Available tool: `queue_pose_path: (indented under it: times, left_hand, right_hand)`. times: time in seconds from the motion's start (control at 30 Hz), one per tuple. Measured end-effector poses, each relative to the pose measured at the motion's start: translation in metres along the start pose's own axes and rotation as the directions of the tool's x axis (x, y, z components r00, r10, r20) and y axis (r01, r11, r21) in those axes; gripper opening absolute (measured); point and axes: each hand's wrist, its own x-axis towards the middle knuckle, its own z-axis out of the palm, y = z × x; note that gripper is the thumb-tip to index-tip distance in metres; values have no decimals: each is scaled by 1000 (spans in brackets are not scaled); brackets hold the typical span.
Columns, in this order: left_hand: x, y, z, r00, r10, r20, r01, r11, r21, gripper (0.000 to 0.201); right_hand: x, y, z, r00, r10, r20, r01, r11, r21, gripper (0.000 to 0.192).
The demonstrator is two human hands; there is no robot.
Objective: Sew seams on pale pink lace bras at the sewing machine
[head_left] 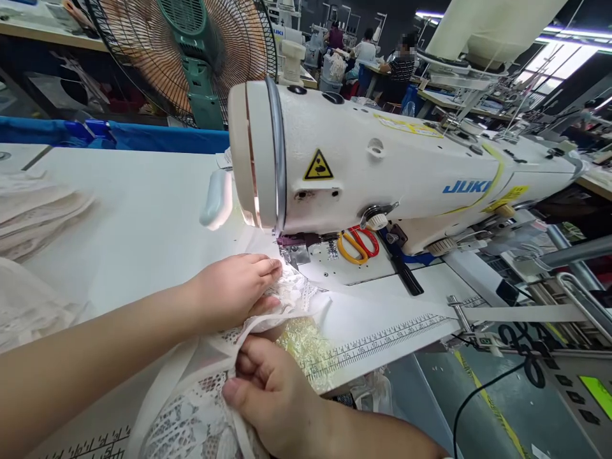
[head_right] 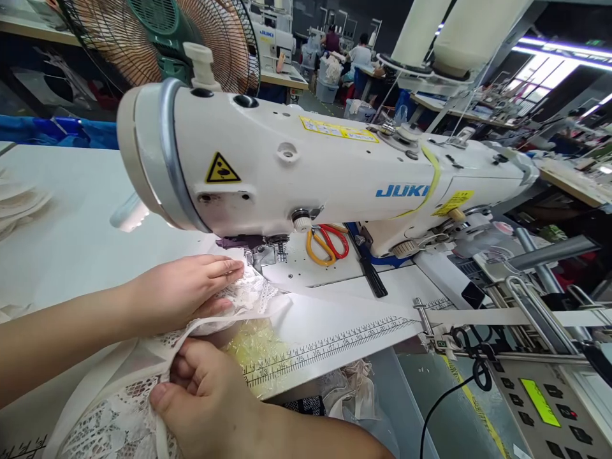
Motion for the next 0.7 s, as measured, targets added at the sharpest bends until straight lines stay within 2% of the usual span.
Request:
queue_pose_path:
  times: [0.23, 0.37, 0.47, 0.6, 0.7]
  left_hand:
    - [11, -5, -13, 996, -55, 68, 45, 991, 128, 49]
    - [16, -8, -19, 997, -56, 61, 42, 976, 216, 48]
    - [17, -7, -20, 991, -106, 86, 79, 959, 273, 46]
    - [16, -10, -16, 966, -178, 190, 120, 952, 281, 53]
    - [12, -20, -13, 955, -201, 218, 150, 961, 230, 56]
  right_hand:
    - [8, -2, 2, 1000, -7, -16, 8, 999, 38, 46]
    - [14, -2, 3, 1000, -15, -16, 16, 997, 69, 52]
    - [19, -1, 4, 999, -37, -18, 38, 997, 60, 54]
    - [20, -2, 5, 997, -73, -9, 72, 995, -74, 53]
    - [6, -13, -2, 993, -108, 35, 114, 946, -304, 45]
